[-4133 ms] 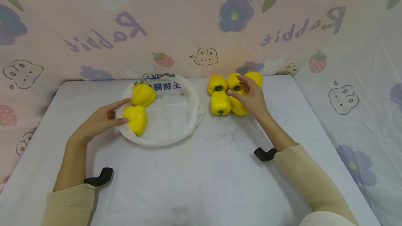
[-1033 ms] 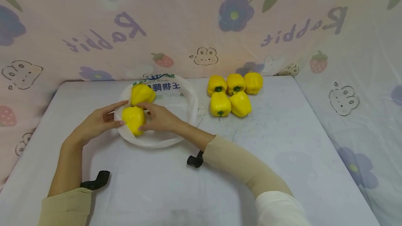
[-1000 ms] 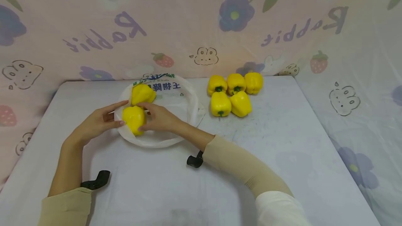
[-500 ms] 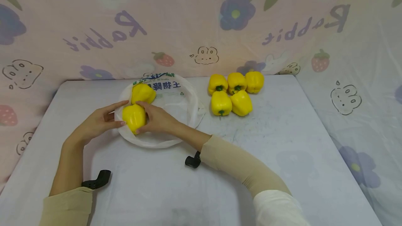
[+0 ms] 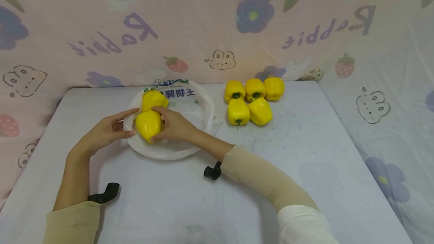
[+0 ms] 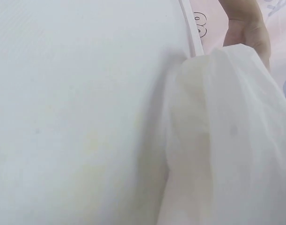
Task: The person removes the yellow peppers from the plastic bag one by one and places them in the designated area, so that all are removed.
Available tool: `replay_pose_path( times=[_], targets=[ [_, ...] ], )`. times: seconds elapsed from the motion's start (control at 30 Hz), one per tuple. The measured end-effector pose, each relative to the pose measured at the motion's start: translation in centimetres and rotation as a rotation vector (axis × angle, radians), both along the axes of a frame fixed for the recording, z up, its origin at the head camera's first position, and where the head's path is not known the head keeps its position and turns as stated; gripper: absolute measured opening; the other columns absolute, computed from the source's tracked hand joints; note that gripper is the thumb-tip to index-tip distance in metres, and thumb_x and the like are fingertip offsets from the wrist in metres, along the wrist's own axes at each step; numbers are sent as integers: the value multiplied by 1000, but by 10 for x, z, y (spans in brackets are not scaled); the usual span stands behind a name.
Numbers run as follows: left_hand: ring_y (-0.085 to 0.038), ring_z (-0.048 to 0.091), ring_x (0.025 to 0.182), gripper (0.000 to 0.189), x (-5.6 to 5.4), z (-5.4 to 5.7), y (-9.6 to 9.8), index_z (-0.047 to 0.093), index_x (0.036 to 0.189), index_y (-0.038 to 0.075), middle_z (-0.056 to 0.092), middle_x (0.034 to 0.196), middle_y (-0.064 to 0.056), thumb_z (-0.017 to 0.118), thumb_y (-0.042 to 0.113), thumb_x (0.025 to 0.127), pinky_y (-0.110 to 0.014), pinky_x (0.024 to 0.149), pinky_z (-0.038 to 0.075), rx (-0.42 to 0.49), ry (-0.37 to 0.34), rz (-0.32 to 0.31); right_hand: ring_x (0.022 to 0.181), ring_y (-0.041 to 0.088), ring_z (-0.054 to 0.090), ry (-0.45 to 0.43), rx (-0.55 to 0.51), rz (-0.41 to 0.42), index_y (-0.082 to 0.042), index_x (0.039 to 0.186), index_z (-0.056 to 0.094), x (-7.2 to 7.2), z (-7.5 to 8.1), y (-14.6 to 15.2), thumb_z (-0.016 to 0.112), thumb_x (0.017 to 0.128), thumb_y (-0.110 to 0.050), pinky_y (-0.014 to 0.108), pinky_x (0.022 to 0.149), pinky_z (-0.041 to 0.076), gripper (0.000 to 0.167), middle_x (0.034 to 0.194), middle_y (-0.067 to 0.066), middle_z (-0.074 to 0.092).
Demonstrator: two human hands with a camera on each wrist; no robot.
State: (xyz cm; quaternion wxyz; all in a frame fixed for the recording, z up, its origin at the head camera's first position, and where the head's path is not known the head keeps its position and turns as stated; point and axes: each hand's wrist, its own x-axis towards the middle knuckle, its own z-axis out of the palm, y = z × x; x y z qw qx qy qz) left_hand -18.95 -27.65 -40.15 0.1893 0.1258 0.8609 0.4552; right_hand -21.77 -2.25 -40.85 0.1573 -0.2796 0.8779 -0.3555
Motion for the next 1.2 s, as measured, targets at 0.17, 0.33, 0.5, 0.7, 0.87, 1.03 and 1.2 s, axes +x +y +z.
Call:
replay_pose_path(
  times=[0.17, 0.33, 0.5, 0.7, 0.87, 1.03, 1.2],
  targets=[
    [0, 57, 118, 76, 1, -2, -1, 30, 158, 17, 29, 161, -23, 70, 21, 93, -14, 84, 54, 26, 15, 0, 125, 13, 56, -29, -58, 0, -19, 154, 34, -1, 5, 10, 86, 77, -36, 19, 102, 49, 95, 150, 0, 49],
    [2, 57, 117, 76, 2, -2, -3, 31, 157, 17, 31, 159, -26, 71, 23, 93, -13, 84, 54, 11, 34, -4, 123, 18, 58, -23, -184, 31, -16, 153, 34, -1, 6, 19, 87, 77, -32, 24, 98, 54, 94, 152, 6, 44],
    [-3, 57, 120, 76, 2, -1, -2, 31, 157, 17, 31, 159, -25, 71, 24, 93, -12, 84, 53, 1, 37, -1, 119, 18, 58, -61, -307, 52, -19, 153, 35, -2, 3, 30, 87, 78, -28, 22, 92, 57, 92, 151, 8, 42],
    [-11, 57, 125, 74, 1, -1, 0, 30, 158, 19, 27, 161, -23, 69, 26, 95, -8, 83, 51, -17, 27, 35, 123, 20, 55, -63, -323, 43, -23, 154, 35, -6, 5, 50, 87, 77, -27, 25, 94, 56, 93, 154, 5, 40],
    [-46, 41, 140, 72, 2, 3, 0, 28, 158, 24, 22, 165, -19, 64, 35, 97, -19, 96, 52, -103, 24, 56, 126, 21, 53, -76, -305, 26, -26, 154, 34, -7, 11, 65, 87, 77, -25, 24, 96, 55, 94, 155, 1, 38],
    [-52, 33, 142, 71, 2, 5, 1, 27, 159, 25, 15, 166, -19, 62, 37, 98, -64, 111, 35, -118, -2, 75, 128, 22, 52, -67, -309, 19, -24, 154, 33, -8, 16, 78, 86, 78, -22, 25, 98, 55, 93, 155, 0, 37],
    [-28, 54, 131, 68, 0, 4, 4, 31, 157, 23, 23, 164, -20, 64, 32, 98, -42, 108, 49, -92, 33, 68, 130, 22, 52, -53, -320, -19, -27, 154, 32, -10, 20, 93, 86, 79, -21, 27, 98, 55, 93, 157, -1, 35]
  ],
)
